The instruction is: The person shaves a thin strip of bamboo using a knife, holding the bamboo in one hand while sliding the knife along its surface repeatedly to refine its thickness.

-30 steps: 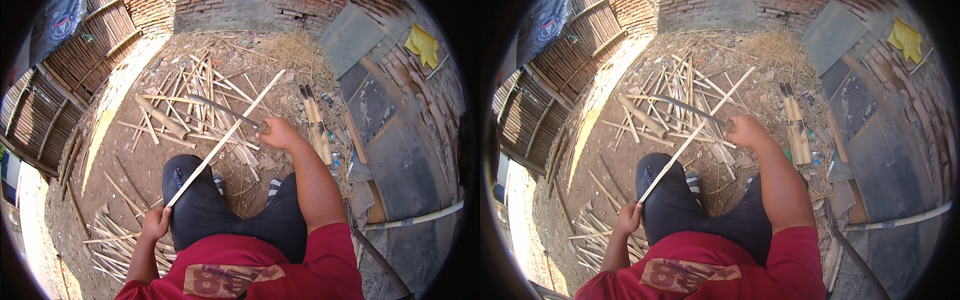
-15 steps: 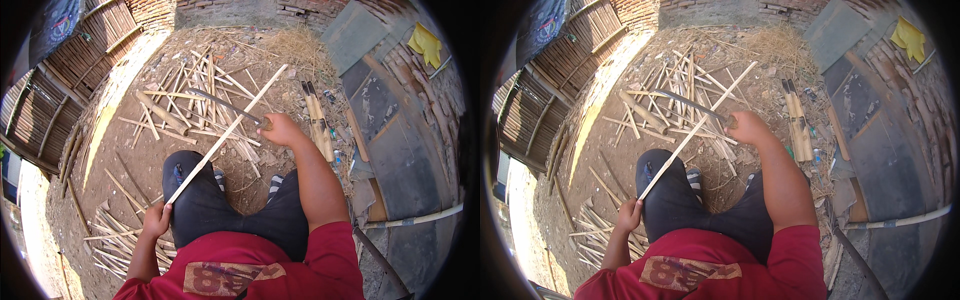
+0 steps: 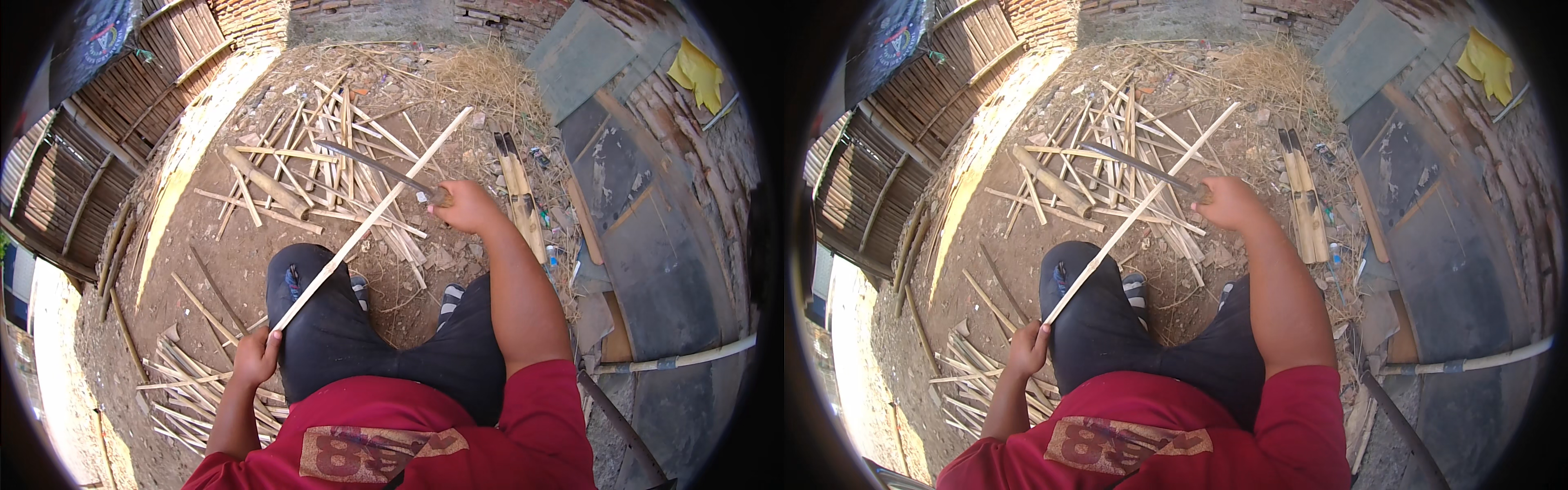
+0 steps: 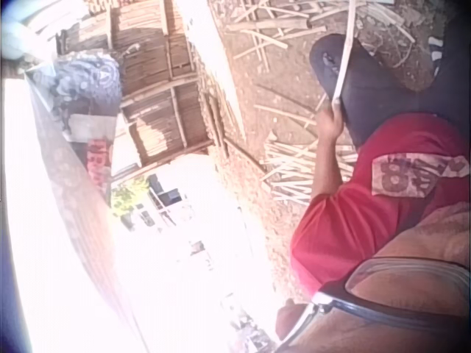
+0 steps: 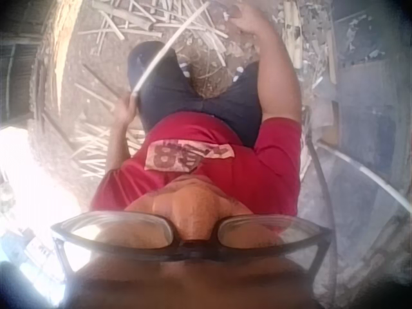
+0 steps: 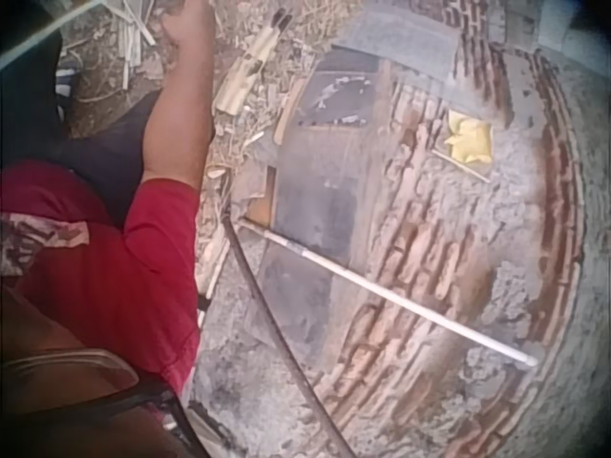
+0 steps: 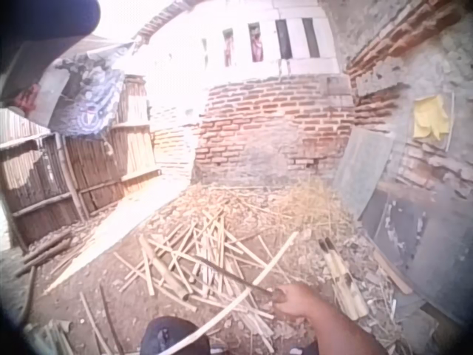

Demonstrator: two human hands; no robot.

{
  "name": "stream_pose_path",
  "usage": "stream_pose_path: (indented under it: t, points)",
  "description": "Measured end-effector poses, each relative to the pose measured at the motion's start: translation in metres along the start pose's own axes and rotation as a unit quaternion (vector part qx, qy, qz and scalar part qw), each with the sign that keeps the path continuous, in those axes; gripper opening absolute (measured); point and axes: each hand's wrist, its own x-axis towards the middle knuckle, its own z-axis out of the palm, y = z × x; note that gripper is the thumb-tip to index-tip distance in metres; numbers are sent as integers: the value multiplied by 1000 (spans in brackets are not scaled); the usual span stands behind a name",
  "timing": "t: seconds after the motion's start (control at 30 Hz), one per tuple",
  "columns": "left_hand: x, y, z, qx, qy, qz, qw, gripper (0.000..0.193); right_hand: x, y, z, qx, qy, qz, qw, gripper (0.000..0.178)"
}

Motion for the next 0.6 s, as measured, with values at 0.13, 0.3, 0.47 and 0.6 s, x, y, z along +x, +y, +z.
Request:
stream_pose_path:
  t: [0.13, 0.3, 0.47, 0.6]
  points:
    - [-1, -4, 2, -8, 1, 0, 1000, 51, -7, -20, -2, -55, -16, -60, 997, 61]
    - [-2, -2, 0, -14, -14, -4, 1000, 52, 1, 6, 1, 4, -39, -14, 999, 55]
    - [-2, 2, -5, -4, -12, -13, 1000, 54, 8, 16, -12, 76, 42, 74, 993, 60]
    - [-1, 4, -2, -2, -12, -18, 1000, 54, -3, 4, 0, 4, -8, 3, 1000, 61]
